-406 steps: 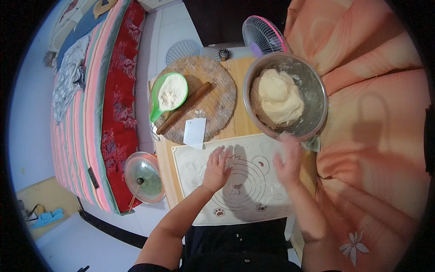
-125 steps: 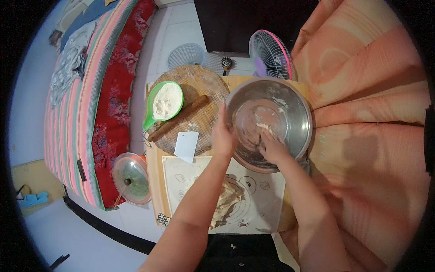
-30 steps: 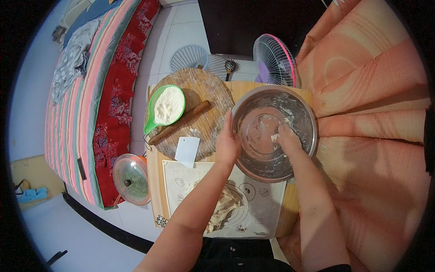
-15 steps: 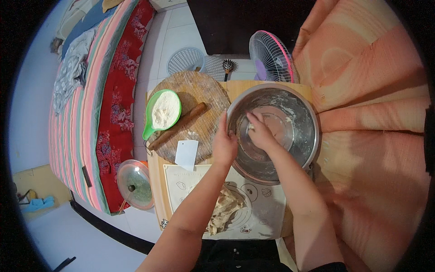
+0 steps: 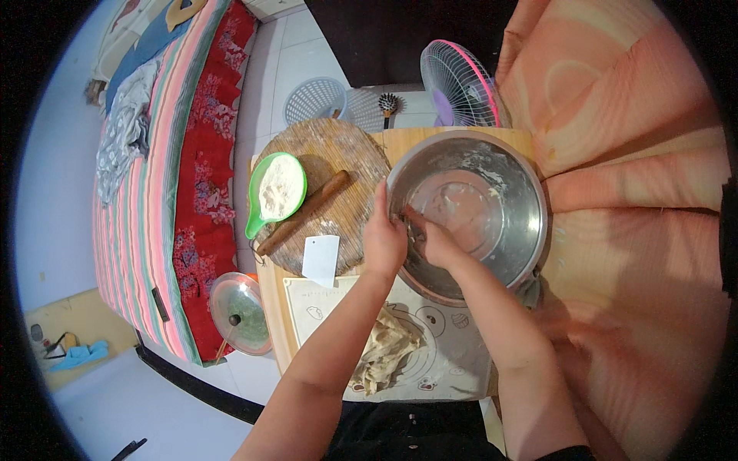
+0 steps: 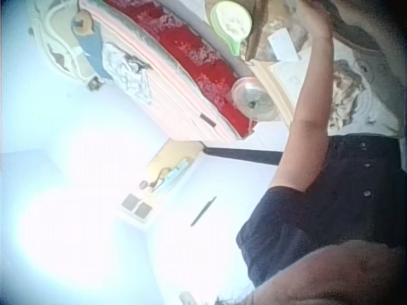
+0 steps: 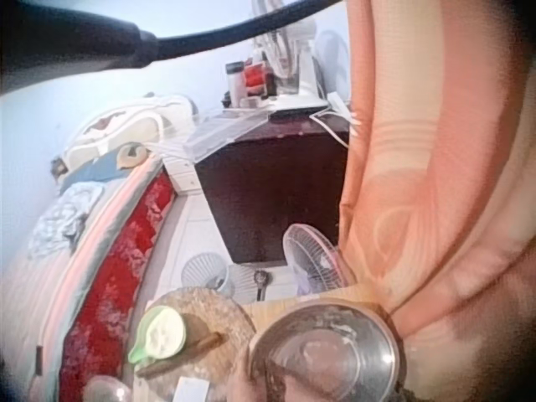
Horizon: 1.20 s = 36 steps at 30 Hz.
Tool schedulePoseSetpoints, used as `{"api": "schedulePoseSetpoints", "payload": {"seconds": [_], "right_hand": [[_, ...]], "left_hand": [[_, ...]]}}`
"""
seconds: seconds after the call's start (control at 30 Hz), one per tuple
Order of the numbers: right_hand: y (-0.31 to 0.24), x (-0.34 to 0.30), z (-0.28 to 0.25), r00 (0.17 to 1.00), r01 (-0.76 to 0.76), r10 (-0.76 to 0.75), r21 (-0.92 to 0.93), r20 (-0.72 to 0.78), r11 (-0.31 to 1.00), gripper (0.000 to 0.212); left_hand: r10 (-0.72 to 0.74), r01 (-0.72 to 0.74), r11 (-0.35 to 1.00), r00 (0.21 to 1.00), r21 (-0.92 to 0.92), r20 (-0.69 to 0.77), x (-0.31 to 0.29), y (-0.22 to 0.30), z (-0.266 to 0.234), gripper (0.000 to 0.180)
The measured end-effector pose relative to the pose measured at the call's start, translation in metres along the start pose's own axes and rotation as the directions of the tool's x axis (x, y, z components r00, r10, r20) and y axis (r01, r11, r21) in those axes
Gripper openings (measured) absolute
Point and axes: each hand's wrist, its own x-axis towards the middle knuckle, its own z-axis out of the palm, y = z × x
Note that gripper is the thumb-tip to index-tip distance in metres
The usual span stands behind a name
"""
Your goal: The person kneads a large mass of dough by hand on a silicone mat. They transfer the dough from a metal bowl to the mat, repeatedly folding and pressing it to develop the texture. The person occasionally adds flour from a green scoop to prevent sticking and continues the kneading process until the dough is smooth.
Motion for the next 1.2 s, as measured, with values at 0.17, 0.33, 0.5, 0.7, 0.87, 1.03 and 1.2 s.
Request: {"api": "schedulePoseSetpoints", "payload": {"seconds": [0.17, 0.33, 0.5, 0.7, 0.87, 1.03, 1.2], "right_hand": [[-0.012, -0.012, -0.014, 0.994, -0.063, 0.078, -0.166, 0.080, 0.984, 0.063], [-0.022, -0.006, -0.037, 0.898, -0.052, 0.138, -0.210, 0.417, 0.976, 0.042], [0.004, -0.033, -0.082, 0.984, -0.173, 0.160, 0.662, 0.080, 0.729, 0.025], [0.009, -0.051, -0.110, 0.834, -0.283, 0.244, -0.005, -0.495, 0.959, 0.026], [0.001, -0.042, -0.109, 0.826, -0.290, 0.200, -0.092, -0.526, 0.953, 0.023], [-0.035, -0.072, -0.091, 0.954, 0.006, 0.255, 0.861, -0.157, 0.508, 0.025], [-0.093, -0.139, -0.058, 0.996, 0.059, 0.056, 0.967, -0.075, 0.249, 0.040]], "left_hand": [[0.038, -0.036, 0.998, 0.999, 0.042, -0.031, 0.001, -0.004, 0.003, 0.069], [0.017, -0.015, 0.998, 1.000, 0.067, -0.022, 0.002, -0.006, 0.005, 0.070], [0.089, -0.086, 0.992, 0.995, 0.090, -0.034, 0.000, -0.006, 0.002, 0.072], [0.013, -0.015, 0.991, 1.000, 0.132, 0.018, 0.001, -0.005, 0.002, 0.073], [0.045, -0.048, 0.987, 0.999, 0.156, 0.018, 0.001, -0.004, 0.002, 0.071], [0.148, -0.117, 0.946, 0.986, 0.302, -0.081, 0.001, -0.005, 0.004, 0.068], [0.534, -0.415, 0.788, 0.828, 0.455, -0.170, -0.008, 0.013, -0.016, 0.059]]}}
